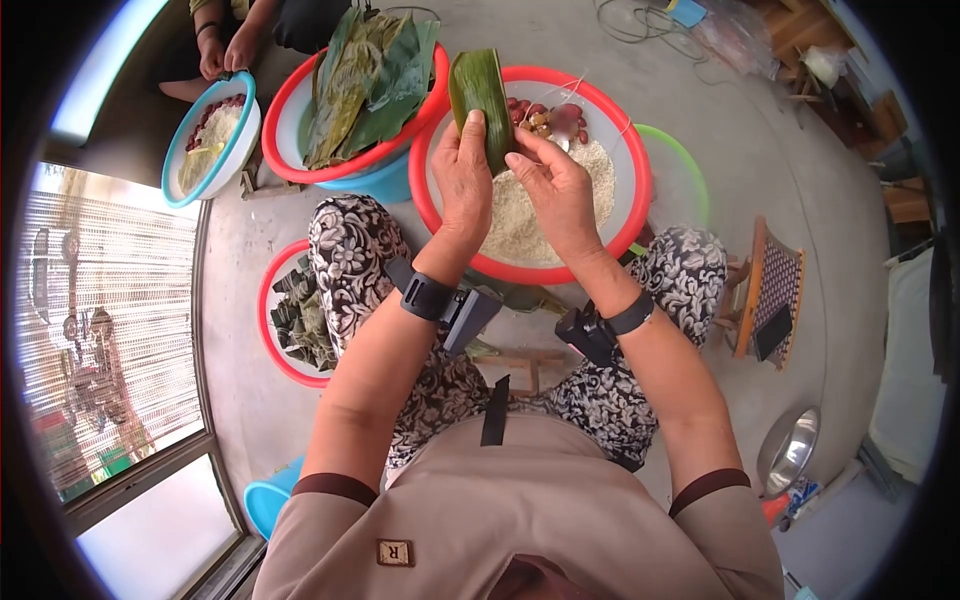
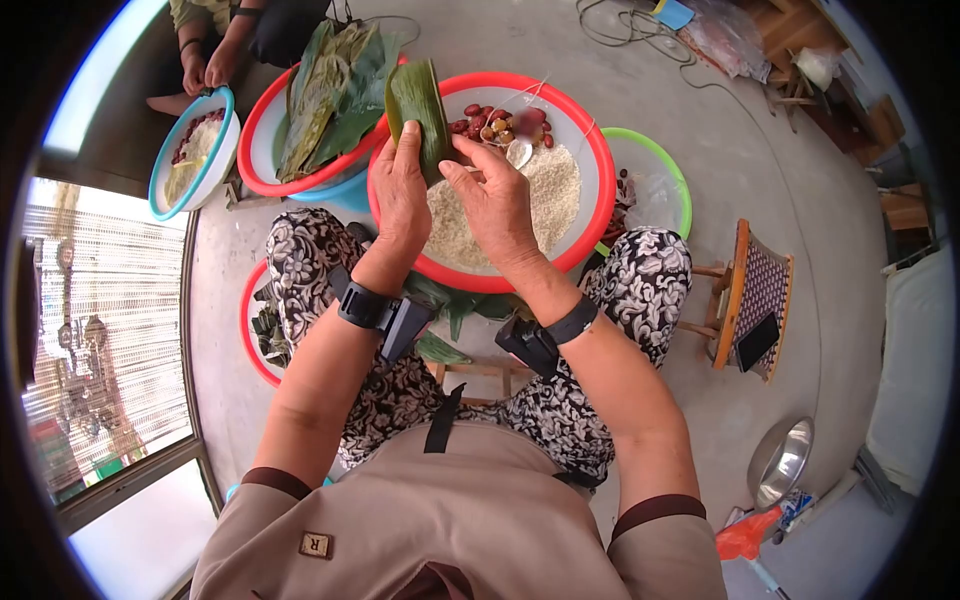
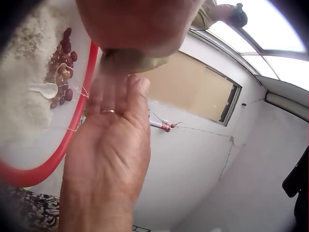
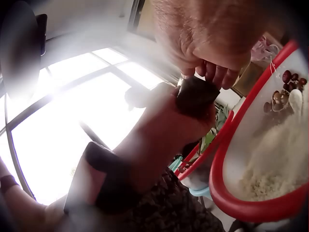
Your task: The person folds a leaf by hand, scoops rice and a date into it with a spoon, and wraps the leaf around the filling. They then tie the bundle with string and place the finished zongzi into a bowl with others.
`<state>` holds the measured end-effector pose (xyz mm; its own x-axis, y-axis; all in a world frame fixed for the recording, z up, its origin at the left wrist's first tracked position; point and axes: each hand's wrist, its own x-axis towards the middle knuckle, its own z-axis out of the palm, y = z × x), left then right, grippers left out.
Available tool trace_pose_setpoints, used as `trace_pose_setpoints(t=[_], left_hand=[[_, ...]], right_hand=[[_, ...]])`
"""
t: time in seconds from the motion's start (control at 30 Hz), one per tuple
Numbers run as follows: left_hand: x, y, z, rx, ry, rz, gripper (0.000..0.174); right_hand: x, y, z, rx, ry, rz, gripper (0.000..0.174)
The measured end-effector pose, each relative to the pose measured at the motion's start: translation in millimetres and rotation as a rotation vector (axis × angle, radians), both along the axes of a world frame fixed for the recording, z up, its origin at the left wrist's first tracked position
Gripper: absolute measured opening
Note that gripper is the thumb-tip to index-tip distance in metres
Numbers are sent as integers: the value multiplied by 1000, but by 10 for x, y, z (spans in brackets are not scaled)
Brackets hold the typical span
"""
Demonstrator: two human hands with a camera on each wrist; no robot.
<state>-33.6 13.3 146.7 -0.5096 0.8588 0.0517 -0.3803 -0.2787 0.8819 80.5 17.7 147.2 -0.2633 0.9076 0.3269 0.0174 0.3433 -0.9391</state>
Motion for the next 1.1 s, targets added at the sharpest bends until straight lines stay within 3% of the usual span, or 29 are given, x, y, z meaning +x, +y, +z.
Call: trace_pose_setpoints(t=[0.1,0.17,0.27,0.7,0.87,1.1], left_hand=[[13,45,-104,30,98,13,34],[28,84,-188,13,415,139,33],[72,47,-159,5,473,148,34],[79,11,-189,35,529,146,34],[138,-51,-84,100,340,77,35],[140,-51,-102,76,451,141,36]], right_hand=[[13,1,24,-126,105,51,36],[0,6,5,-139,147,50,36],[-12,18,-23,-160,203,41,37],[105,56,20,-253,259,194,39],[121,41,56,-269,255,224,37],[137,49,72,-265,254,260,36]])
